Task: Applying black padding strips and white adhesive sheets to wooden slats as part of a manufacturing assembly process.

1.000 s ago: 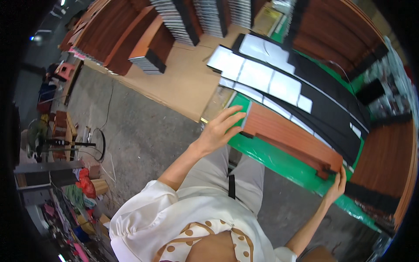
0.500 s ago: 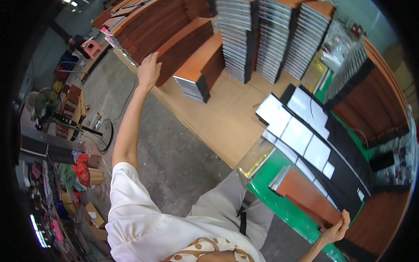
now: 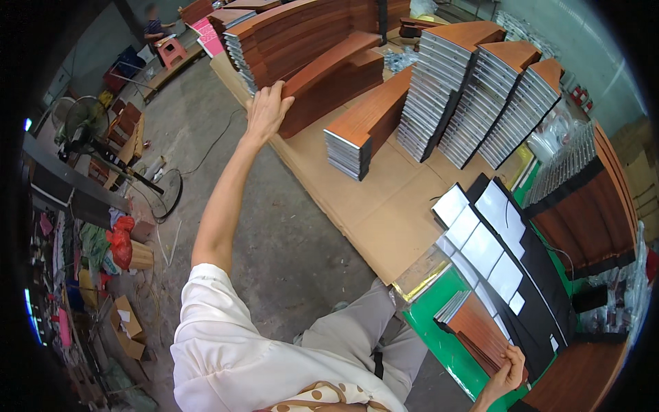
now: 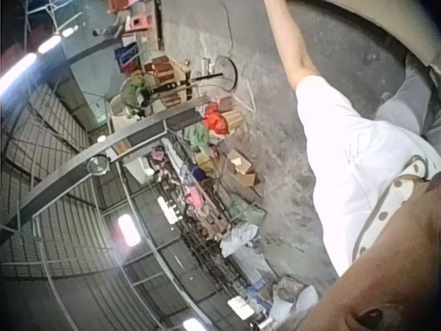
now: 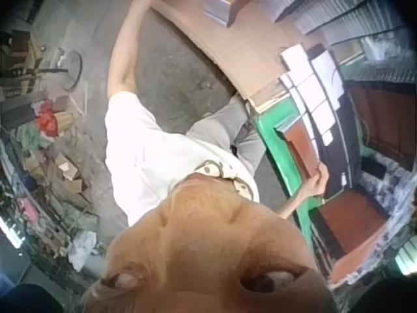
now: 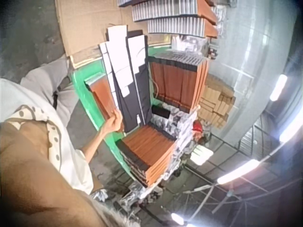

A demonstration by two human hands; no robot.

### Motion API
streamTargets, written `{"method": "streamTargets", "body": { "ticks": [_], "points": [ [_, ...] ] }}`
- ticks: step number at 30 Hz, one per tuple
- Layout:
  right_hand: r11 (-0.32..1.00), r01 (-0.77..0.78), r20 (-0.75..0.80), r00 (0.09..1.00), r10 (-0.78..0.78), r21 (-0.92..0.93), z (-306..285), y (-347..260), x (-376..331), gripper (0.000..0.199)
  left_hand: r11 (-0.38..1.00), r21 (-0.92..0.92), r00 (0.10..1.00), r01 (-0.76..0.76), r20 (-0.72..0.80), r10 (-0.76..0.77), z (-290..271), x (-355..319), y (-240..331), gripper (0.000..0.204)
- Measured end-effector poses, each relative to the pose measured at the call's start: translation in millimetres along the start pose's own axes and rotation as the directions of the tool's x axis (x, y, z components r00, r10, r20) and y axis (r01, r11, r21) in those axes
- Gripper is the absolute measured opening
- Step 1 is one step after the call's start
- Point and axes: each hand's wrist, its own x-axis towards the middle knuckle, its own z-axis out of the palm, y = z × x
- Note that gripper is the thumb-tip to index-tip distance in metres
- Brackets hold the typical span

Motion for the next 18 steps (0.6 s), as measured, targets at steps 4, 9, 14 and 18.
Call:
{"method": "streamTargets", "body": {
  "ticks": [4,9,14,18],
  "points": [
    [0.989,0.144,0.076,0.987,-0.145,0.021,27,-24,4,0.019,0.746,-0.661,0.991,0.084,-0.022,-0.132,-45,-69,31,0.037],
    [0.971,-0.176,0.260,0.957,0.130,0.163,92,-106,19,0.023,0.111,-0.956,0.961,0.270,0.259,-0.101,-80,-199,139,0.042],
    [0.802,-0.279,0.585,0.804,-0.105,0.528,124,-136,20,0.051,-0.249,-0.870,0.902,0.426,0.388,0.188,-112,-290,247,0.050],
    [0.710,-0.299,0.438,0.899,-0.015,0.638,74,-120,10,0.046,-0.030,-0.913,0.848,0.407,0.366,0.383,-113,-322,311,0.047]
  ]
}}
